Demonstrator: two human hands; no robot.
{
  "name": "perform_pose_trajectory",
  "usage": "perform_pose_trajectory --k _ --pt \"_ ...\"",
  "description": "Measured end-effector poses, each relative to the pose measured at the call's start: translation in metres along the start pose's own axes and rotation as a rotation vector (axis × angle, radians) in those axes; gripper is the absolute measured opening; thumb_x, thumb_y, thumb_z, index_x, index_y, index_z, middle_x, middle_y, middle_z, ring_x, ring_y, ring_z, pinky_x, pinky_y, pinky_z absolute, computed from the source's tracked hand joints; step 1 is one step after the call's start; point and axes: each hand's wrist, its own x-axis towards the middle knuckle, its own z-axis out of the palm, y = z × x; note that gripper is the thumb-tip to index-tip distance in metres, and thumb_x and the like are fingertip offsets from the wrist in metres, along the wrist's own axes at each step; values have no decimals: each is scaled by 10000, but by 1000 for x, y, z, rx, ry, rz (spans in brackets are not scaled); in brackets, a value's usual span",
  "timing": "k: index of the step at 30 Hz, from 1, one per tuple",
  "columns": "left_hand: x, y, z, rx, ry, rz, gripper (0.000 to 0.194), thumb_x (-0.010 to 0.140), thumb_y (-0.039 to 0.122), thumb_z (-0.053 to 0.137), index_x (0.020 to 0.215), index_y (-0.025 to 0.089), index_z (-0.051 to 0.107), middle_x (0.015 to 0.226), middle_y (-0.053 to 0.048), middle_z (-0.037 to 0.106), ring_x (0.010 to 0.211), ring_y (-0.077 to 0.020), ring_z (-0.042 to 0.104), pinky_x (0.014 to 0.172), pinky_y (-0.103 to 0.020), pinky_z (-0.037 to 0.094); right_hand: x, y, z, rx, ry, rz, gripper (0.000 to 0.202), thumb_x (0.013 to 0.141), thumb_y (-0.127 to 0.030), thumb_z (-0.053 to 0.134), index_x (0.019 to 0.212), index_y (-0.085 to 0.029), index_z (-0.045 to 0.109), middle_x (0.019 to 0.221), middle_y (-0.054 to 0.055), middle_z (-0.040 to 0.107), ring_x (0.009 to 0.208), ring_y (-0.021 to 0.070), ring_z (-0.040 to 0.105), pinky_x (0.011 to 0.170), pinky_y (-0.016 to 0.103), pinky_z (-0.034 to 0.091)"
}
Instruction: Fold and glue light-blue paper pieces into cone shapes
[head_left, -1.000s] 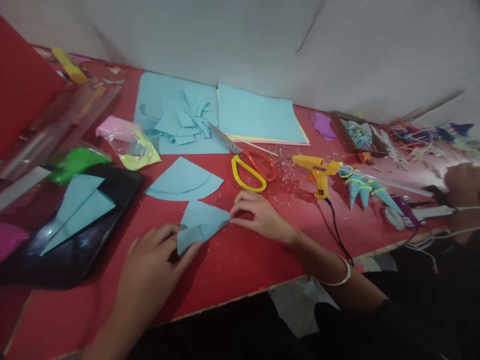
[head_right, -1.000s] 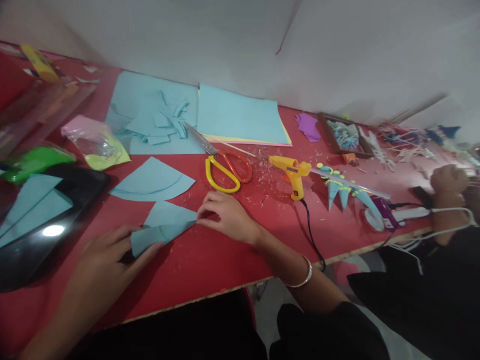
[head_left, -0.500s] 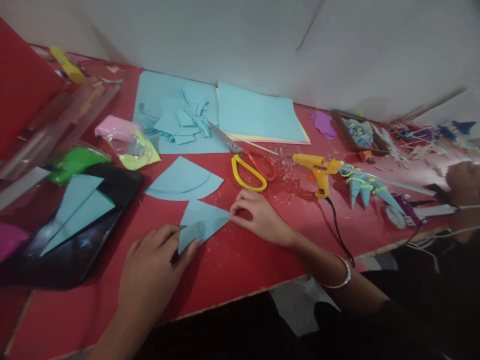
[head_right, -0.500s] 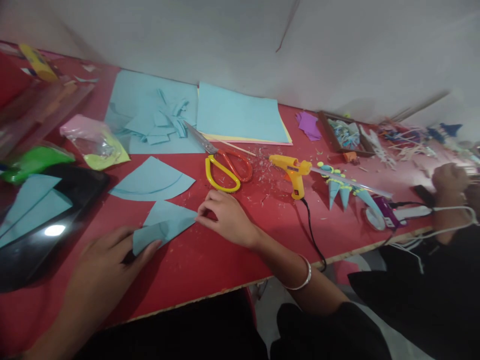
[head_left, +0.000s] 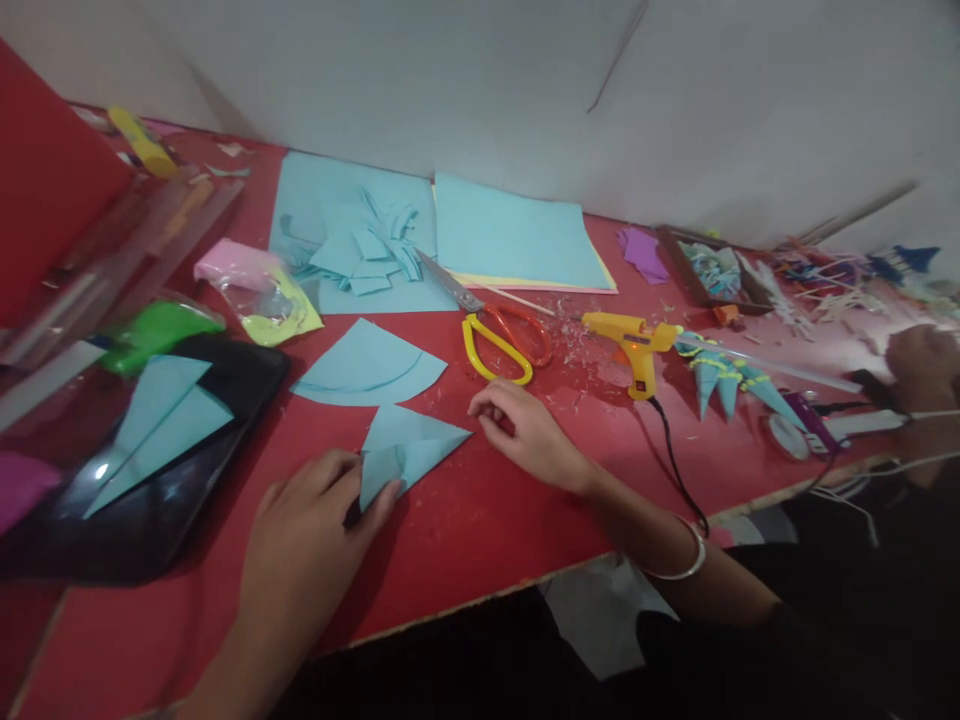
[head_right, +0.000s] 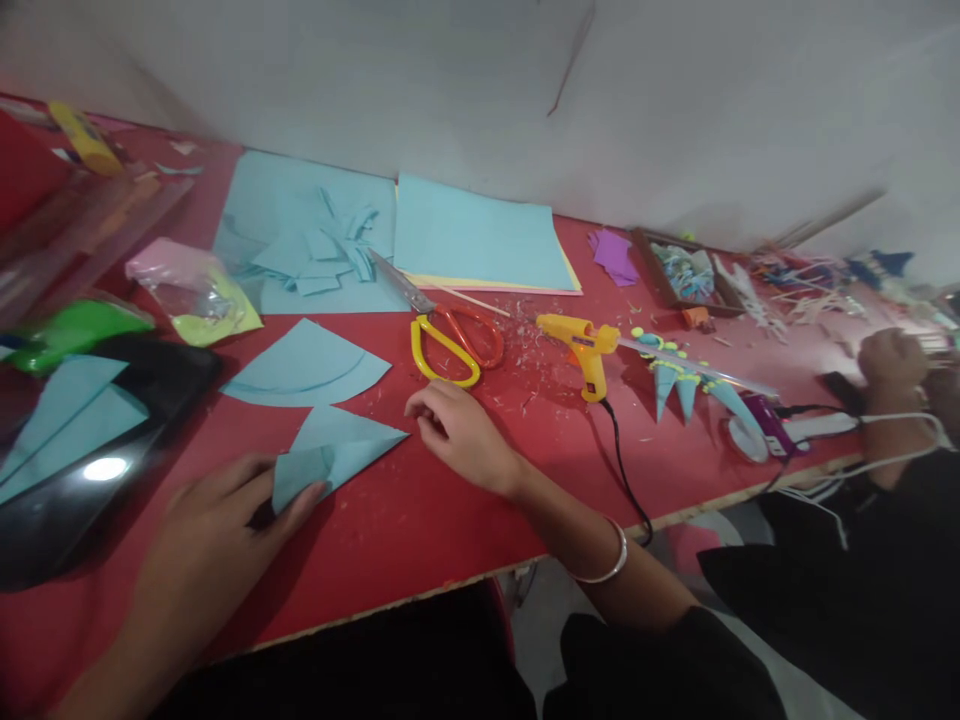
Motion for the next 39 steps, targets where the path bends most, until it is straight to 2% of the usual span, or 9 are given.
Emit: perform_pose_trajectory --k 3,7,11,17,24,31,36,39 --pt "1 1 -2 -8 -20 -17 399 874 394 376 656 176 628 680 -62 602 654 -213 573 587 -328 374 -2 -5 0 52 14 -14 107 836 -147 443 882 -177 535 846 36 537 764 129 516 671 255 428" --pt "2 3 -5 -80 -38 -36 341 850 401 432 727 193 673 711 -46 629 672 -205 588 599 -320 388 1 -13 3 -63 -143 -140 170 823 -310 584 935 -182 574 939 51 541 880 162 485 804 303 398" --pt "2 4 -6 -87 -51 -68 368 837 477 446 777 207 690 754 -37 649 664 -200 591 599 -323 390 5 -15 8 -167 -189 -114 191 838 -369 566 902 -190 586 915 36 529 855 158 455 778 291 364" --pt "0 4 -4 -8 -22 -35 478 876 484 350 696 192 684 680 -58 598 613 -204 560 570 -330 380 7 -15 13 -267 -190 -113 172 853 -358 549 820 -193 584 888 23 514 817 155 430 729 284 316" --pt "-3 2 -4 -18 -49 -87 370 846 419 398 709 196 660 788 -64 627 725 -224 591 626 -343 408 7 -16 14 -288 -201 -85 178 861 -354 538 802 -189 565 889 22 521 812 155 424 710 287 298" --pt "-13 -5 -5 -81 -19 -115 318 806 392 470 565 215 578 840 -59 607 747 -221 597 652 -362 421 7 -15 14 -268 -202 -74 185 851 -358 553 788 -184 551 889 16 520 812 148 422 720 285 299" --pt "-16 -6 -9 -112 -21 -122 297 822 365 449 599 232 592 823 -53 608 782 -230 608 668 -374 426 8 -15 13 -249 -181 -79 177 842 -341 568 773 -180 547 865 14 520 797 147 433 710 283 307" --pt "-14 -6 -11 -122 -45 -188 225 788 436 496 760 240 603 879 -62 639 828 -260 617 682 -390 438 8 -14 10 -190 -182 -105 173 816 -352 595 800 -182 567 868 16 526 811 150 451 738 287 329"
